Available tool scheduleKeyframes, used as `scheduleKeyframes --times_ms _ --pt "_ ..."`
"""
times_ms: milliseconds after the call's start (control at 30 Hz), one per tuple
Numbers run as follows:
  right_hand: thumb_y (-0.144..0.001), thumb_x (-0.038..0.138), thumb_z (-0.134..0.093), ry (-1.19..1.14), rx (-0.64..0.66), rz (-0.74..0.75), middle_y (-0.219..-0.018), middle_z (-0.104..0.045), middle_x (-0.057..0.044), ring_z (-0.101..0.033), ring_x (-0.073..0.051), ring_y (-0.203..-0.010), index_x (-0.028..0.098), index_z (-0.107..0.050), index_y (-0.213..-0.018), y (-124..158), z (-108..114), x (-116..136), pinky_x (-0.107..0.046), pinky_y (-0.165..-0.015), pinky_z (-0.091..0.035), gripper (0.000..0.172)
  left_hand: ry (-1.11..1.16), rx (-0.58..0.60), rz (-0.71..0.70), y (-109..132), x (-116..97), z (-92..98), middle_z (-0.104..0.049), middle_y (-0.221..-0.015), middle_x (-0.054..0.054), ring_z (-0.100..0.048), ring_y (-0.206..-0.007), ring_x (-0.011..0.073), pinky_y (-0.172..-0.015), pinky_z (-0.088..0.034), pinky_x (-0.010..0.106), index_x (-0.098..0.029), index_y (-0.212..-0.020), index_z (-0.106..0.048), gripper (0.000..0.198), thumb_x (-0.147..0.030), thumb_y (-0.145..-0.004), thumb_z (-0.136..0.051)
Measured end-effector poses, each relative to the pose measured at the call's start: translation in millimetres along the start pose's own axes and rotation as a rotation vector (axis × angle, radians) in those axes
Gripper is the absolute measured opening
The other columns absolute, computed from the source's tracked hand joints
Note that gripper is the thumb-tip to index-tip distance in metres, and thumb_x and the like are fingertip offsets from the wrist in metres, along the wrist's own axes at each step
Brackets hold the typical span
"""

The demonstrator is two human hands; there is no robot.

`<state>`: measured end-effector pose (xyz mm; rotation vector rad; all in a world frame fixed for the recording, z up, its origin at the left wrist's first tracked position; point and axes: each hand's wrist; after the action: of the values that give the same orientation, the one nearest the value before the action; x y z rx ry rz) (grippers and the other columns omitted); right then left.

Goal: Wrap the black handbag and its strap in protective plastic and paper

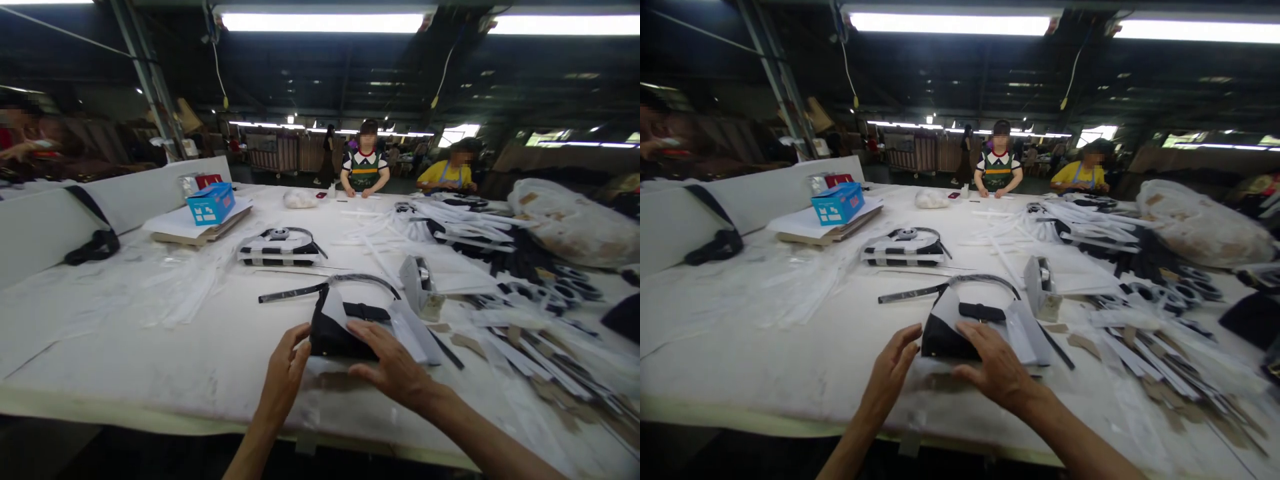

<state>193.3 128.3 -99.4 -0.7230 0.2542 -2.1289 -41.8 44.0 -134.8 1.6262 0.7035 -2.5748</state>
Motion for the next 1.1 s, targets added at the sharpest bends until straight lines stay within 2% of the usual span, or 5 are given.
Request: scheduleKeyframes --times_ms 167,333,533,767,1100 --pt "-0.095 0.027 -0.051 -0.054 -0.065 -0.077 -0.133 -0.062 -0.012 -0.057 -0.025 -0.125 0.020 -0.057 -0.133 -3 -35 7 -0.046 -0.108 -0.046 0.039 -0.345 -0.064 -0.274 28 9 -14.7 -0.065 -0.108 0.006 -0.064 -0.100 0.0231 -0.086 -0.057 0.039 -0.024 -0.112 -0.059 0.026 -0.026 -0.087 -0.063" --pt "-0.094 0.026 -0.053 -0.062 -0.073 -0.059 -0.131 -0.064 -0.010 -0.059 -0.024 -0.122 0.023 -0.058 -0.133 -1 -36 4 -0.044 -0.106 -0.048 0.039 -0.640 -0.024 -0.383 20 10 -25.1 -0.064 -0.089 0.005 -0.063 -0.082 0.0249 -0.070 -0.058 0.040 -0.022 -0.096 -0.062 0.018 -0.017 -0.080 -0.067" --pt "-0.081 0.024 -0.070 -0.022 -0.015 -0.031 -0.135 -0.060 -0.010 -0.057 -0.027 -0.124 0.025 -0.048 -0.141 1 -33 13 -0.045 -0.106 -0.047 0.064 -0.534 -0.020 -0.418 17 19 -16.3 -0.060 -0.118 0.011 -0.062 -0.110 0.0269 -0.089 -0.058 0.043 -0.022 -0.106 -0.056 0.030 -0.010 -0.079 -0.062" --pt "-0.076 0.041 -0.075 0.100 -0.012 -0.244 -0.131 -0.060 -0.015 -0.061 -0.032 -0.111 0.018 -0.043 -0.143 -26 -36 25 -0.047 -0.094 -0.052 0.078 -0.215 0.026 -0.233 6 25 -15.9 -0.050 -0.139 0.012 -0.048 -0.132 0.0257 -0.106 -0.047 0.049 -0.025 -0.138 -0.036 0.061 -0.010 -0.081 -0.055" --pt "-0.090 0.018 -0.056 0.398 0.047 -0.003 -0.131 -0.064 -0.008 -0.059 -0.030 -0.101 0.023 -0.054 -0.137 -19 -64 21 -0.047 -0.082 -0.047 0.048 -0.053 0.081 0.172 -25 32 -19.5 -0.060 -0.084 -0.002 -0.059 -0.079 0.0177 -0.076 -0.052 0.033 -0.022 -0.084 -0.056 0.017 -0.021 -0.070 -0.066"
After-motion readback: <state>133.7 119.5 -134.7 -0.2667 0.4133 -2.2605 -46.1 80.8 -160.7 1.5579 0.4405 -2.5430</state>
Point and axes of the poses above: each hand's wrist, its own y-axis away from the middle knuckle, its own z-axis out of the back of the hand, x = y × z
